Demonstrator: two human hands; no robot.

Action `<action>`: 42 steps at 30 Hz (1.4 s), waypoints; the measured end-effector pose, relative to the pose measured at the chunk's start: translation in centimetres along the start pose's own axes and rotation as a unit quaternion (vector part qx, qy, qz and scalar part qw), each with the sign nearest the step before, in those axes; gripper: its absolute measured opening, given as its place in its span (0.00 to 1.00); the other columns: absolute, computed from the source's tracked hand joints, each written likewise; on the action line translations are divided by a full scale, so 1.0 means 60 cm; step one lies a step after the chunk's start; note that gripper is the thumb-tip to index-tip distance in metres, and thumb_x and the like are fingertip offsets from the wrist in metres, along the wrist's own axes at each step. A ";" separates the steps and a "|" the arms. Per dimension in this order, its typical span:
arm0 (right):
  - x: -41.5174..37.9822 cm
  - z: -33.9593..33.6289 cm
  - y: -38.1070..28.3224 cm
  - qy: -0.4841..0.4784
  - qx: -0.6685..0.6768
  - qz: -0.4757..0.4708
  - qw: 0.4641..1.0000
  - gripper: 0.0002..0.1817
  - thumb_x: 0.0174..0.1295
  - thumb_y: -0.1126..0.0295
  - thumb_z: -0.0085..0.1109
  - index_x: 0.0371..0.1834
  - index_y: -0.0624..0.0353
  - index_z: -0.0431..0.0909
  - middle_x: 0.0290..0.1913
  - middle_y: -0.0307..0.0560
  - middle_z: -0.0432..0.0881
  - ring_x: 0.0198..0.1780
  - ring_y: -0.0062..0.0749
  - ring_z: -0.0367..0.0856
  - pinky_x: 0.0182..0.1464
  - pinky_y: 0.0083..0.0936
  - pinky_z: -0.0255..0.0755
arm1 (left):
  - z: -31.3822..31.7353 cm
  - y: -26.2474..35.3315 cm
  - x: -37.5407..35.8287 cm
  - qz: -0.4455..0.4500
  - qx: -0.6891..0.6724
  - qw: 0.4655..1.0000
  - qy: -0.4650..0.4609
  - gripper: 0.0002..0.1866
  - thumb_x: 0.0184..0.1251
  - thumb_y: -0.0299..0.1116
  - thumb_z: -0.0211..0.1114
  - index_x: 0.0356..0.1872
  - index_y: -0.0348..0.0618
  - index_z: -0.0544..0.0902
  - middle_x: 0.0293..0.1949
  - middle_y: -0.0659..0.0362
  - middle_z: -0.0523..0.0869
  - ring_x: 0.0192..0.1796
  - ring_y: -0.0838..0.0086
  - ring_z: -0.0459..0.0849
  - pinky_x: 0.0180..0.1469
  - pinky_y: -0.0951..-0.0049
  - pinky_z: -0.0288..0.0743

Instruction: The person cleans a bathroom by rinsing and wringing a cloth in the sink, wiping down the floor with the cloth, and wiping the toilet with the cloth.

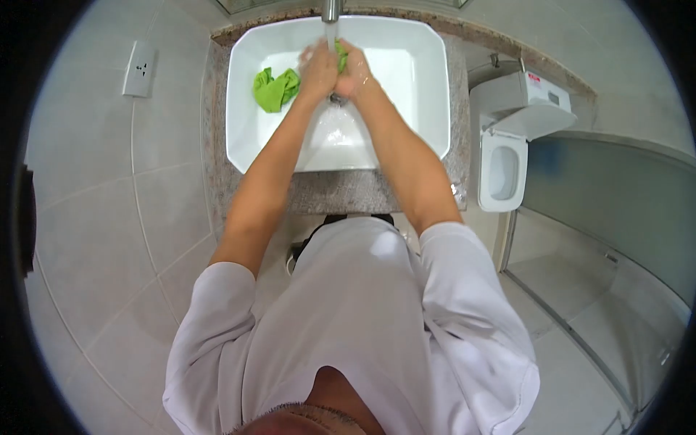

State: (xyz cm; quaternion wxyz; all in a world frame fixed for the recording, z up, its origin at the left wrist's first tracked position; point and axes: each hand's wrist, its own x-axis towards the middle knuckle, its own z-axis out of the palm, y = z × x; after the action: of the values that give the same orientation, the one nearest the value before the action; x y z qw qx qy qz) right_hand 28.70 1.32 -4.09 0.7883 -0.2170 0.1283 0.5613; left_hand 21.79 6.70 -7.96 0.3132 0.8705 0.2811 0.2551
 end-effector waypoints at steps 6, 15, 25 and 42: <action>0.090 -0.043 -0.008 0.116 -0.108 -0.076 0.984 0.16 0.81 0.63 0.42 0.56 0.61 0.76 0.45 0.52 0.80 0.48 0.44 0.83 0.48 0.44 0.84 | -0.029 -0.012 -0.010 0.012 -0.089 0.995 -0.040 0.27 0.73 0.38 0.60 0.70 0.36 0.73 0.69 0.34 0.73 0.74 0.37 0.65 0.75 0.45 0.61; 0.087 0.019 0.018 0.067 -0.165 -0.109 0.978 0.22 0.80 0.48 0.40 0.44 0.53 0.78 0.40 0.45 0.81 0.42 0.37 0.81 0.45 0.42 0.80 | -0.052 -0.006 0.037 -0.105 -0.355 0.929 0.021 0.25 0.81 0.41 0.56 0.70 0.38 0.75 0.71 0.41 0.75 0.75 0.48 0.70 0.76 0.58 0.62; -0.003 0.009 0.008 -0.012 -0.112 -0.033 0.993 0.38 0.78 0.31 0.30 0.67 0.54 0.71 0.60 0.53 0.80 0.59 0.48 0.80 0.67 0.63 0.72 | -0.006 0.032 0.078 -0.097 -0.172 0.979 0.055 0.15 0.72 0.35 0.58 0.49 0.34 0.83 0.47 0.37 0.87 0.50 0.36 0.83 0.55 0.45 0.74; 0.049 -0.029 0.029 0.078 -0.196 -0.035 0.977 0.14 0.79 0.63 0.51 0.55 0.62 0.76 0.53 0.54 0.84 0.51 0.42 0.86 0.51 0.37 0.84 | 0.002 -0.091 0.085 -0.077 -0.137 0.987 -0.022 0.17 0.73 0.47 0.62 0.38 0.43 0.87 0.44 0.42 0.81 0.52 0.46 0.74 0.56 0.46 0.66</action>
State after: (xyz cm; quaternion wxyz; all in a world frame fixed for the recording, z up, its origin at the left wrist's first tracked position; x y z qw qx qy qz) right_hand 28.15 3.37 -7.27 0.7369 -0.4151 0.0692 0.5291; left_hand 23.71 13.50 -10.45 0.4546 0.8003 0.3027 0.2475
